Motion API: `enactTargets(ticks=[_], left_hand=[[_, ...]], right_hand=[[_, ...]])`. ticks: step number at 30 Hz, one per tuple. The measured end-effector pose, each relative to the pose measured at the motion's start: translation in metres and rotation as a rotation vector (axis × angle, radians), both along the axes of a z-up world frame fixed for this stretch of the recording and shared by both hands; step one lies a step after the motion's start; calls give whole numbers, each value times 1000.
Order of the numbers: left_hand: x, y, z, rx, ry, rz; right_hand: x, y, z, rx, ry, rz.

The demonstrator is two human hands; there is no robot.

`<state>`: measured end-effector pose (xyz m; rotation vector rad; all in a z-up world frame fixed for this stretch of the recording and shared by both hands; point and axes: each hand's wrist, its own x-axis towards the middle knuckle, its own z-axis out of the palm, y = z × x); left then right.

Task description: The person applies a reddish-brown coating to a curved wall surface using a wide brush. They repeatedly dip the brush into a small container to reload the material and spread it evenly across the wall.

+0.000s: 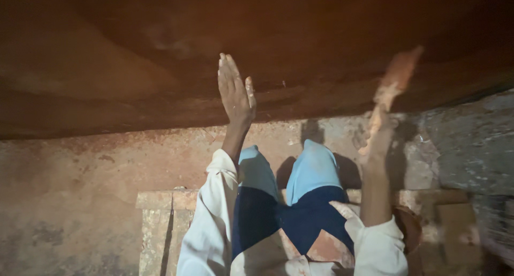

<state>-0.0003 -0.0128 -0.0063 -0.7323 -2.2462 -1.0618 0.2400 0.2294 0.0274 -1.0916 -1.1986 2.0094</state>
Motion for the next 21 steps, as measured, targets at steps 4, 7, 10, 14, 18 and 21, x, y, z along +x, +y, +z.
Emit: enactTargets(ticks=[4,7,10,14,18,21], left_hand=[[-3,0,-4,-52,-1,17],[-9,-4,-4,-58,13,31],[-7,-9,-10,-61,-31,54],[1,-19,-12,-32,-4,27],[1,-21,2,-29,30,14],[4,-17,7,-31,38,1]], right_hand=[[-11,0,-18,47,-45,26],[-43,-28,-40,4,-7,246],[-64,-61,-54,-62,29,496],[-46,-104,-56,-360,-99,454],[-30,-110,-58,-809,659,800],[-39,-104,-67,-756,507,548]])
